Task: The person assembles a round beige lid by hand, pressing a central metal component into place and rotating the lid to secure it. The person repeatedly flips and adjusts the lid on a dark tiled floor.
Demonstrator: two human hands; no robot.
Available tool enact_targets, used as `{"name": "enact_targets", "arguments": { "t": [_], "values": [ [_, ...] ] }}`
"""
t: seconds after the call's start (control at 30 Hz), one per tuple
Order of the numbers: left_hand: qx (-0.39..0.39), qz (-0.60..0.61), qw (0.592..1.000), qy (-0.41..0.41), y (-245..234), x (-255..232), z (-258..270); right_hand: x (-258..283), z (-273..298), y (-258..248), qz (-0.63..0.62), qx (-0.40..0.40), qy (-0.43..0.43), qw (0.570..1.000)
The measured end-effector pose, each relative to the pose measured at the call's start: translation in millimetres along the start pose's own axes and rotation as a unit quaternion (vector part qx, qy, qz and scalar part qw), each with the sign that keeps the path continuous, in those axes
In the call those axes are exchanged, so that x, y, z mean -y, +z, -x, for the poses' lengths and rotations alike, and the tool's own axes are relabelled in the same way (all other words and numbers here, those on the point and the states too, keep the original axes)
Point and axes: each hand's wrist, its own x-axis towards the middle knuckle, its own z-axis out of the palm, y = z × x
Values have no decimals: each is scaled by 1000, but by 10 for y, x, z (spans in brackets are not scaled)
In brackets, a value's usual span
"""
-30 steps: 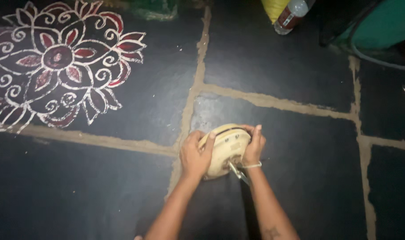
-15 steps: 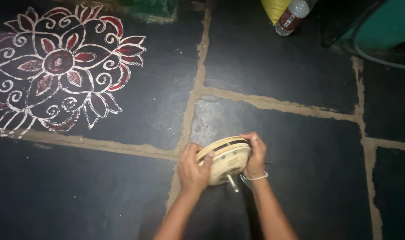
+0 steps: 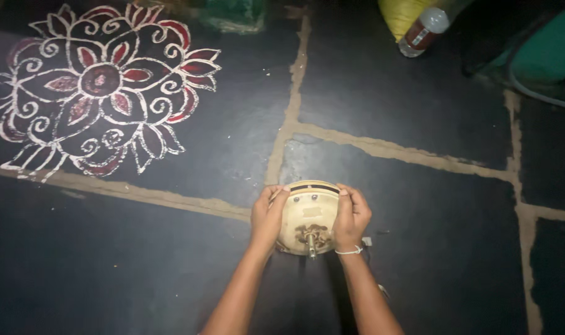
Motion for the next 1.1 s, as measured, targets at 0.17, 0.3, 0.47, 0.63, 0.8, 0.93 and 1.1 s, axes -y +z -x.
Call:
{"name": "enact_targets", "arguments": {
  "t": [0.17,0.3,0.47,0.63,0.8,0.93,1.1],
  "values": [
    [22,73,996,-45,-71,47,-5,187,45,37,29,12,-36,999],
    [37,102,993,-46,-117,83,10,286,79,32,27,13,-21,999],
    [63,97,993,-35,-182,80,75,315,111,-9,43,17,-60,997],
    [86,74,990,-87,-174,-43,177,229,154,-100,11,11,-59,998],
    [146,52,980,-123,-147,-283,295,46,62,-261,-50,34,-60,996],
    [152,68,981,-101,-21,-410,356,-123,-9,-391,-131,32,23,991],
    [128,-40,990,-41,122,-394,419,-284,-51,-492,-137,25,60,988]
  ]
}}
